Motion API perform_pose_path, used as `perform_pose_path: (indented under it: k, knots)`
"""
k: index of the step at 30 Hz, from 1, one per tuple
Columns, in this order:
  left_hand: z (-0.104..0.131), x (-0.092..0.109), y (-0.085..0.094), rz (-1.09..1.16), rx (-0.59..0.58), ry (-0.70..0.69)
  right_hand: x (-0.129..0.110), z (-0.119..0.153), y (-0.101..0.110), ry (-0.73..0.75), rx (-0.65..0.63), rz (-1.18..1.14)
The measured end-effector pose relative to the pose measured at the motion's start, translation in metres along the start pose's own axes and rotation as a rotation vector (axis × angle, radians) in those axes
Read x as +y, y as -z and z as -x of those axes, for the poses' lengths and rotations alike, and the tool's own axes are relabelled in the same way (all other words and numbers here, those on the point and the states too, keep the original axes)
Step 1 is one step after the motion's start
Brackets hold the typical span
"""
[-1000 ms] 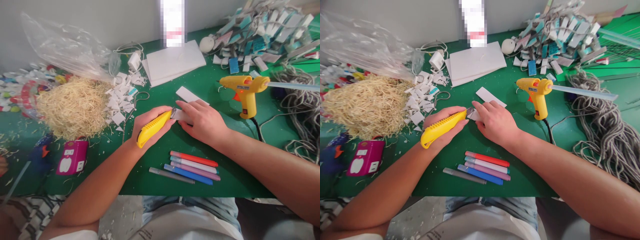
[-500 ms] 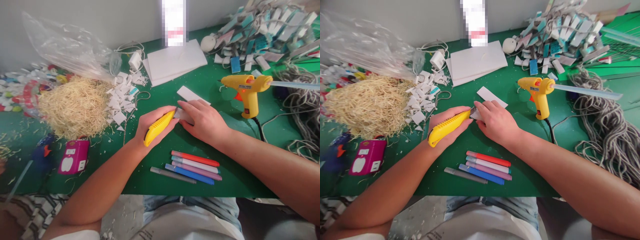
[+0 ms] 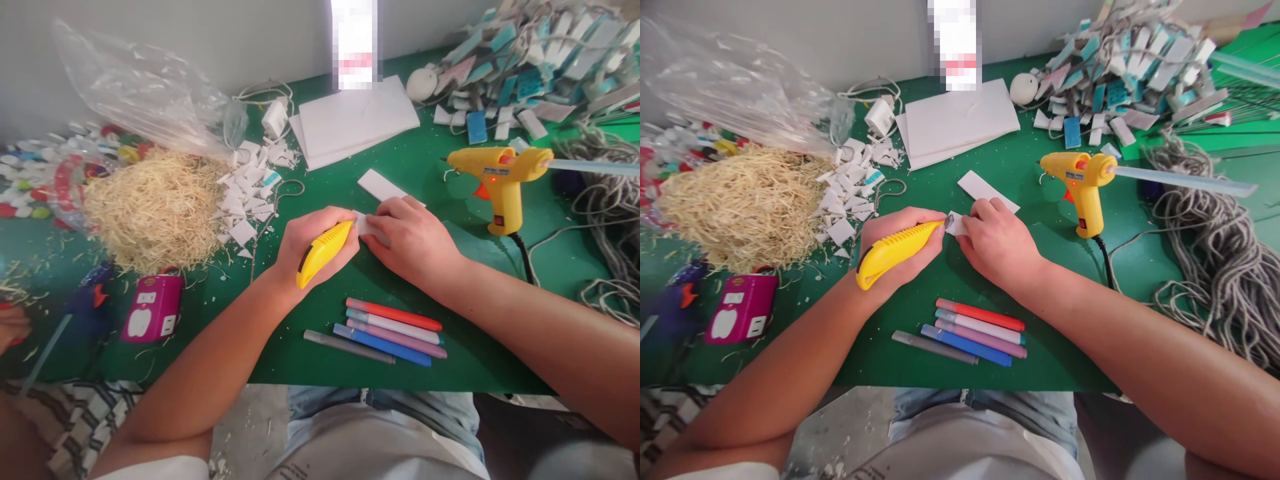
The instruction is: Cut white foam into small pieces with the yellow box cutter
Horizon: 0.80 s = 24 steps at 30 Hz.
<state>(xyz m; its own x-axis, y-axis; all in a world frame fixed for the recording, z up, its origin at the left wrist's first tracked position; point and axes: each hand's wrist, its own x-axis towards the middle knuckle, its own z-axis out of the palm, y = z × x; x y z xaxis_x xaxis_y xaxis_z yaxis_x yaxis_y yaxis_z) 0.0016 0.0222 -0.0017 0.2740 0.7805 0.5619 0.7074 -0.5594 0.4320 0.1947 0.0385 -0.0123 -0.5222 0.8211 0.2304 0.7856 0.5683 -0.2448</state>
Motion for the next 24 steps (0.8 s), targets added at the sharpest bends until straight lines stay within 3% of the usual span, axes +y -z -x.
perform_pose_path:
  k: [9, 24]
  knots:
    - [0.0045, 0.0047, 0.0056, 0.03, 0.076, 0.055, 0.0026, 0.0005, 0.0005, 0.048, 0.005, -0.02]
    - [0.0043, -0.0003, -0.0006, 0.107, 0.059, 0.125, 0.0046, 0.0008, 0.0, 0.061, 0.005, -0.022]
